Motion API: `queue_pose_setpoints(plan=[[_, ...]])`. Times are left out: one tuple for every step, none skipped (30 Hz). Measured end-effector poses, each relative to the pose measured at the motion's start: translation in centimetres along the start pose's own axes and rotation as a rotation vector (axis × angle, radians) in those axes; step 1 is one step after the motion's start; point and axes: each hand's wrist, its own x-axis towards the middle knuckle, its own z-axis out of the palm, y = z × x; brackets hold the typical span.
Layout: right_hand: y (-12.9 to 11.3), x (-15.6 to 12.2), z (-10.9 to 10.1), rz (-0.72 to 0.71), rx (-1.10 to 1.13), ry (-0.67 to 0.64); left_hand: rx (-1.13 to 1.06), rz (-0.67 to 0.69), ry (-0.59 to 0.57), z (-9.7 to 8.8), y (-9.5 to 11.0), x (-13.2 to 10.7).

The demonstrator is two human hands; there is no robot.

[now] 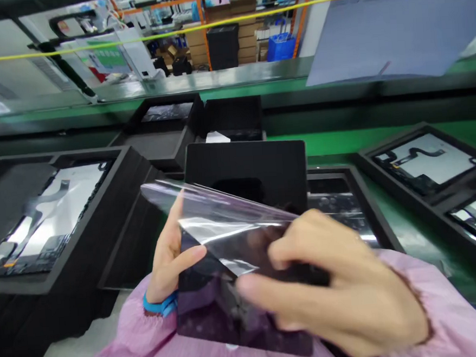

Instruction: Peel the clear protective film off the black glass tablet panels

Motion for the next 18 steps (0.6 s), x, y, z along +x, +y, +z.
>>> queue_pose_setpoints(plan=[[-0.9,1.1,0.1,-0.094,-0.045,-0.032,0.017,0.004,0.022,-0.4,-0.3,0.0],[-1.5,2.1,0.2,-0.178,-0.093,-0.071,0.022,-0.002,0.039,-0.8,-0.5,0.0],[-1.9,2.7,0.3,-0.249,-0.140,-0.121,0.016,-0.013,0.047,-1.2,-0.6,0.0],[-2.2,3.1,0.4,-0.297,-0.175,-0.167,0.006,-0.027,0.055,-1.5,-0.8,-0.2],[-2.3,3.3,0.6,-0.323,-0.194,-0.189,-0.002,-0.039,0.066,-1.7,-0.9,-0.3],[-2.4,3.4,0.7,-0.340,-0.205,-0.199,-0.002,-0.051,0.089,-1.9,-0.9,-0.5],[-2.5,3.3,0.9,-0.348,-0.208,-0.202,0.001,-0.061,0.126,-2.0,-0.9,-0.8],[-2.6,3.2,1.1,-0.353,-0.205,-0.204,0.004,-0.068,0.170,-2.0,-0.9,-1.0],[-2.7,3.1,1.2,-0.371,-0.196,-0.208,0.000,-0.069,0.216,-2.1,-0.8,-1.2],[-2.8,3.0,1.2,-0.386,-0.188,-0.222,-0.012,-0.065,0.256,-2.0,-0.8,-1.4],[-2.9,3.1,1.2,-0.404,-0.182,-0.244,-0.031,-0.055,0.288,-2.0,-0.7,-1.5],[-2.9,3.1,1.2,-0.424,-0.172,-0.264,-0.050,-0.045,0.311,-1.9,-0.6,-1.7],[-3.0,3.2,1.1,-0.446,-0.165,-0.279,-0.067,-0.040,0.321,-1.9,-0.6,-1.8],[-3.0,3.3,1.0,-0.460,-0.162,-0.292,-0.075,-0.041,0.325,-1.9,-0.5,-1.9],[-3.0,3.4,1.0,-0.472,-0.164,-0.302,-0.075,-0.046,0.325,-1.9,-0.5,-1.9],[-2.9,3.4,0.9,-0.486,-0.166,-0.311,-0.068,-0.049,0.322,-1.9,-0.5,-1.9],[-2.8,3.4,0.8,-0.503,-0.161,-0.321,-0.058,-0.046,0.316,-1.9,-0.5,-1.9],[-2.6,3.5,0.6,-0.516,-0.153,-0.328,-0.046,-0.033,0.311,-1.9,-0.5,-1.7]])
